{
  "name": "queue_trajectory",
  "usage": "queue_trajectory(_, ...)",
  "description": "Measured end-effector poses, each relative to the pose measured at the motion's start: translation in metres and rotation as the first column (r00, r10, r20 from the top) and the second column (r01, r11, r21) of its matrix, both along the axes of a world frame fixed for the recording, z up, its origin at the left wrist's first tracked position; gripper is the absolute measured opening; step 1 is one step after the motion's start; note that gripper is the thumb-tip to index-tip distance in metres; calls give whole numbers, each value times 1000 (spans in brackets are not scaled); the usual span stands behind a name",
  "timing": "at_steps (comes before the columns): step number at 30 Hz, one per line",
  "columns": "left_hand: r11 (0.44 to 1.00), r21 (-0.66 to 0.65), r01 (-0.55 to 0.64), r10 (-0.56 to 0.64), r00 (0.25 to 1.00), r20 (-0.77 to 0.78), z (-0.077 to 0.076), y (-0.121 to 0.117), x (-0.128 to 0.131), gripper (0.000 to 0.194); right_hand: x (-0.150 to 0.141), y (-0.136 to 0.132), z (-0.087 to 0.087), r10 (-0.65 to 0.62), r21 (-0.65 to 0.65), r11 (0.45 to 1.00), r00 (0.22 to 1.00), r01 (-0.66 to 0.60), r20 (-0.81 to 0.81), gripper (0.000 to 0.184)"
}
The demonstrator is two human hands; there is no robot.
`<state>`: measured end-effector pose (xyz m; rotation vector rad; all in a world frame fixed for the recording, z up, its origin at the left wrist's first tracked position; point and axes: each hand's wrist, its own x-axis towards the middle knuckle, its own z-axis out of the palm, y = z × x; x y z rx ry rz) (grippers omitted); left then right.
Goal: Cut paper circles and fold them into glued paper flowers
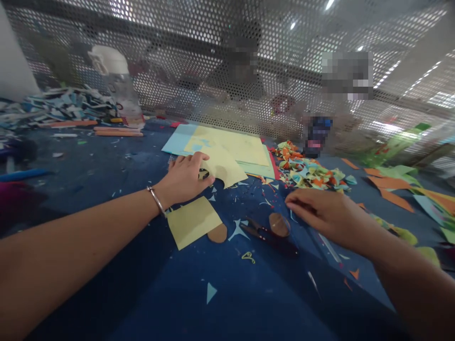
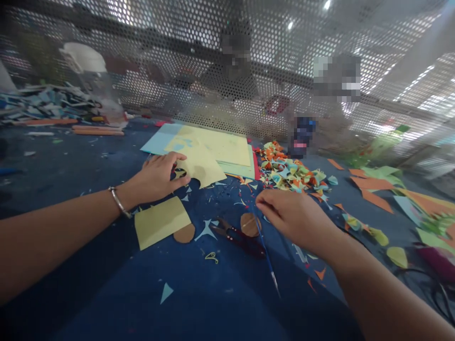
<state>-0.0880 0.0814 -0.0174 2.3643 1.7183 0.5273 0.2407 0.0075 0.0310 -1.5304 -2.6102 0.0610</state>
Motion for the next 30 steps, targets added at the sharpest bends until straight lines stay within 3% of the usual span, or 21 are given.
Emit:
queue_trajectory(4, 999, -32, 42, -43, 999, -27, -4, 4, -1, 67, -23, 33, 5, -3, -43, 999, 1000, 2, -22, 23)
queue_trajectory(9, 995, -24, 94, -94, 996, 5, -5, 7, -1, 61, -57, 79, 6, -59, -183, 982, 996, 45, -69, 16)
queue_trajectory(16, 988, 21, 152, -153, 986, 66, -4, 9, 0, 40, -89, 120, -17, -256, -391, 909, 931, 140, -262, 14)
queue_trajectory(20, 985, 67, 160, -166, 982, 86, -4, 7, 3, 28, -102, 117, -20, -341, -462, 878, 837, 121, -429, 16)
queue_trajectory(26, 968, 250, 27, -79, 976, 201, 6, -2, 6, 10, -99, 90, 4, -352, -417, 908, 635, 53, -687, 20)
queue_trajectory(28, 958, 285, -27, -72, 941, 332, 12, -7, 6, 22, -92, 78, 12, -328, -385, 923, 535, 5, -779, 18)
queue_trajectory(30, 976, 205, -74, -40, 863, 504, 17, -12, 8, 42, -86, 66, 19, -304, -350, 936, 423, -33, -854, 18)
